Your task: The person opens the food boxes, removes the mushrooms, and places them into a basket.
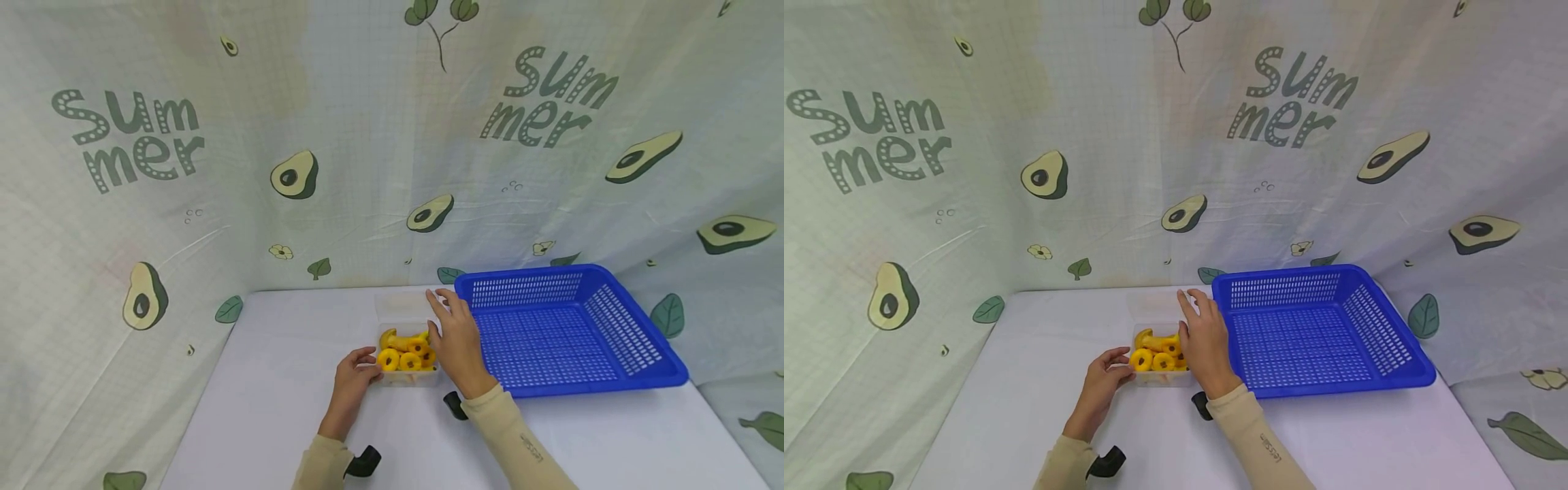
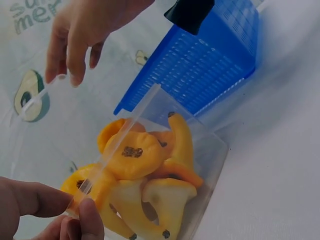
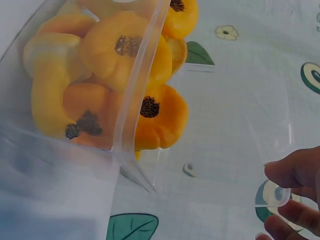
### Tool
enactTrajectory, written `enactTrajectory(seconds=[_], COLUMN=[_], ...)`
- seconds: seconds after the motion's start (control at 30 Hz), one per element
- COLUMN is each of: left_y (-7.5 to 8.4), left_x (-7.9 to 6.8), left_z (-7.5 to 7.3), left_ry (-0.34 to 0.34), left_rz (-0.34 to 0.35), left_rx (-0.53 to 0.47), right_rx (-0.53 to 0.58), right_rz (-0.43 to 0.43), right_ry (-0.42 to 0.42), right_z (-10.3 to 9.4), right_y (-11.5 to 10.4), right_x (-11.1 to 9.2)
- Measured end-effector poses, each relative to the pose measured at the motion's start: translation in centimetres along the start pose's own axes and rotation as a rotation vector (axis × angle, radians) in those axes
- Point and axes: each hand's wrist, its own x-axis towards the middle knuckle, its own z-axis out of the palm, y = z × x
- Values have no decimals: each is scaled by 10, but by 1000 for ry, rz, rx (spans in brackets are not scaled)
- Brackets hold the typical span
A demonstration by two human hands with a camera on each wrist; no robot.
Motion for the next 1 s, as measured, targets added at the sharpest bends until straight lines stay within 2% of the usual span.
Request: enactTrajectory(seconds=[0.47,0.77,1.0], left_y=[6,6,7], left_x=[-2,-5,-7], left_z=[-7,-14,-17], left_ry=[-61,-61,-57], left_rz=[-67,-67,-72], left_rx=[-79,-81,-97], right_rx=[-27,-23,3], right_rz=[64,101,168], right_ry=[-88,-146,-228], right_z=[3,9,14], right_y=[-4,-6,-8], right_x=[4,11,19])
